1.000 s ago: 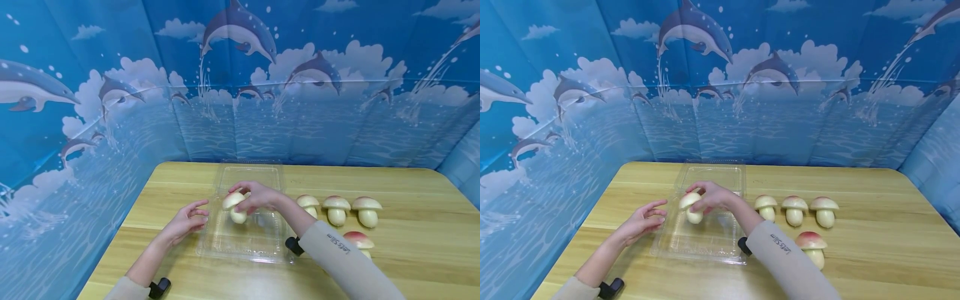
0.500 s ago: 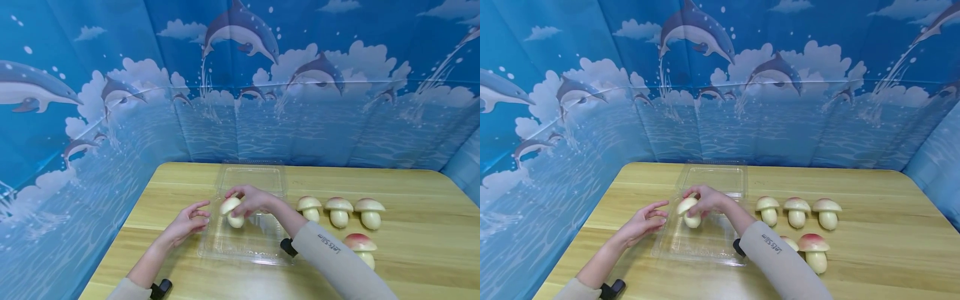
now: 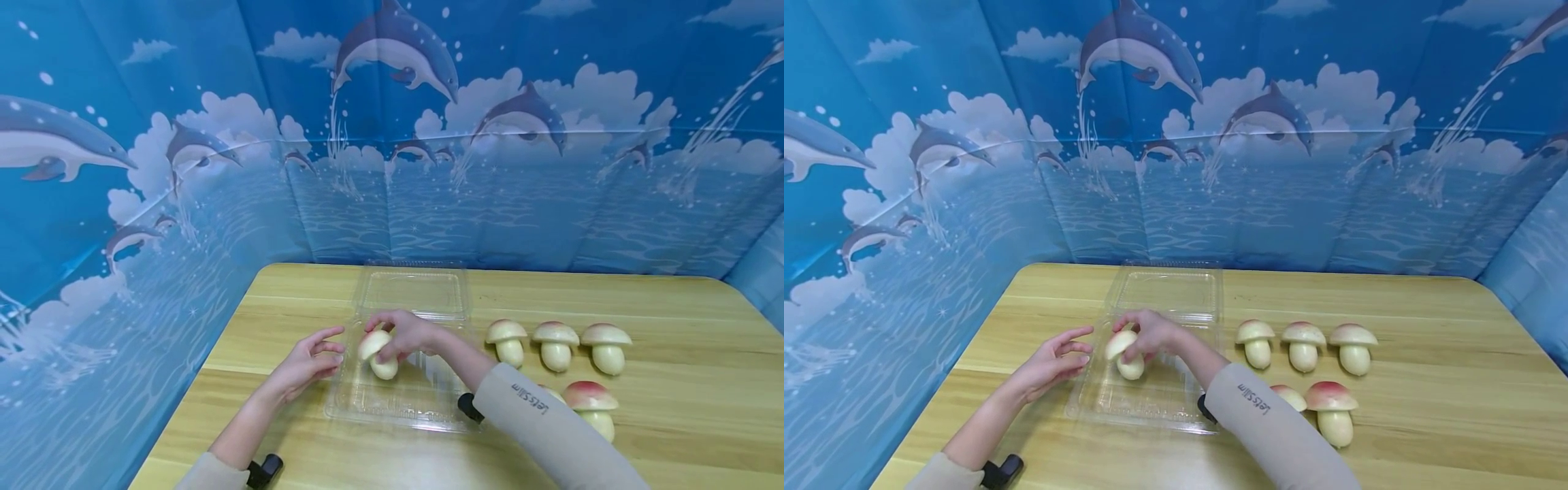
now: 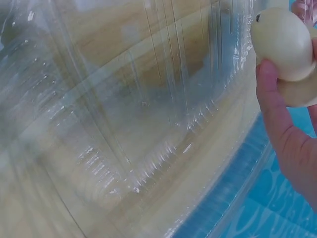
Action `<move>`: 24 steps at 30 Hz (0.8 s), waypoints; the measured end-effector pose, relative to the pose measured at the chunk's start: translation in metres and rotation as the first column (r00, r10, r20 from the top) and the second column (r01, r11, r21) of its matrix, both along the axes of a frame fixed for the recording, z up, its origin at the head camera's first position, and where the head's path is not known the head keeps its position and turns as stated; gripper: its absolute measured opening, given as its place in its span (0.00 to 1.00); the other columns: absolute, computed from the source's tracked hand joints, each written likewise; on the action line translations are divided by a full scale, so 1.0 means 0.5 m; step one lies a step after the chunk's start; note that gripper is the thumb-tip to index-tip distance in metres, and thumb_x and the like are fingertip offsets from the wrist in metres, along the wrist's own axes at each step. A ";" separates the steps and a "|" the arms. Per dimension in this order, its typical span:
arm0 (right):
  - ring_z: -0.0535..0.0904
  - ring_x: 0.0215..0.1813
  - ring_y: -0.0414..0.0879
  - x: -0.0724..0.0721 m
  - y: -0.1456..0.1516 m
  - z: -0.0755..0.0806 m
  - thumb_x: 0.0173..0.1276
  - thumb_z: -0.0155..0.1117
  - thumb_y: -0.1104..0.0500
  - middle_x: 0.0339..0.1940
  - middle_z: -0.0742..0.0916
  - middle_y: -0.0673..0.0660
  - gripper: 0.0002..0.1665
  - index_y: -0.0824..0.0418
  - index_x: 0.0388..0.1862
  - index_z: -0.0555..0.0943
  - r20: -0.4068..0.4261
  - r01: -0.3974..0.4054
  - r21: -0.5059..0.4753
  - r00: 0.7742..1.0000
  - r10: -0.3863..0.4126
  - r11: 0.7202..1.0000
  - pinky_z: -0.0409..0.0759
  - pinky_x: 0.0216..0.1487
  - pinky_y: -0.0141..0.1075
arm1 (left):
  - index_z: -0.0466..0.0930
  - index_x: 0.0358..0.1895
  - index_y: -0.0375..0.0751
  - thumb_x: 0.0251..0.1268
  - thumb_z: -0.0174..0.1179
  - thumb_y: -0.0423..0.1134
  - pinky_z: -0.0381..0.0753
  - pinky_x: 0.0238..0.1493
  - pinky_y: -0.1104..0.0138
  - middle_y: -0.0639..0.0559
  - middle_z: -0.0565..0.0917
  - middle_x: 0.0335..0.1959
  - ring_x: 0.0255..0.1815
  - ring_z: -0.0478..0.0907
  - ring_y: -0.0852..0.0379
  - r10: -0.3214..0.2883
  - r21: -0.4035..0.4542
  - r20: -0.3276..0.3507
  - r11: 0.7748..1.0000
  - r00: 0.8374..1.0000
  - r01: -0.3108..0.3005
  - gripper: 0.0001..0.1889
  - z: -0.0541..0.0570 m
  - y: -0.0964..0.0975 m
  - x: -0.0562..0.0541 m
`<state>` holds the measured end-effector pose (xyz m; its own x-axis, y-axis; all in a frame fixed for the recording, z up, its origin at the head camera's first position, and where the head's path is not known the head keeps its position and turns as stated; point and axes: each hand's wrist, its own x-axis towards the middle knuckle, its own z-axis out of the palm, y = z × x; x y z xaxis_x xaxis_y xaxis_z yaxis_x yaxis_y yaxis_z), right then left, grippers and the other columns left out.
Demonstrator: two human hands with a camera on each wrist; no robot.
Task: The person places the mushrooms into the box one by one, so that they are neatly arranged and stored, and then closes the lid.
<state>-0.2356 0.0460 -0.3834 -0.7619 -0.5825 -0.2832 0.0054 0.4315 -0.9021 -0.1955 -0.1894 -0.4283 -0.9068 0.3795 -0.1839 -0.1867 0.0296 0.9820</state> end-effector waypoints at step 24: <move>0.78 0.37 0.49 0.011 -0.023 -0.023 0.41 0.76 0.71 0.41 0.83 0.63 0.27 0.62 0.44 0.80 -0.282 0.092 0.111 0.958 -0.058 0.990 0.80 0.29 0.37 | 0.55 0.69 0.31 0.62 0.55 0.27 0.78 0.39 0.73 0.47 0.74 0.45 0.36 0.75 0.62 0.001 -0.018 -0.014 1.000 1.000 -0.001 0.32 0.000 0.004 -0.001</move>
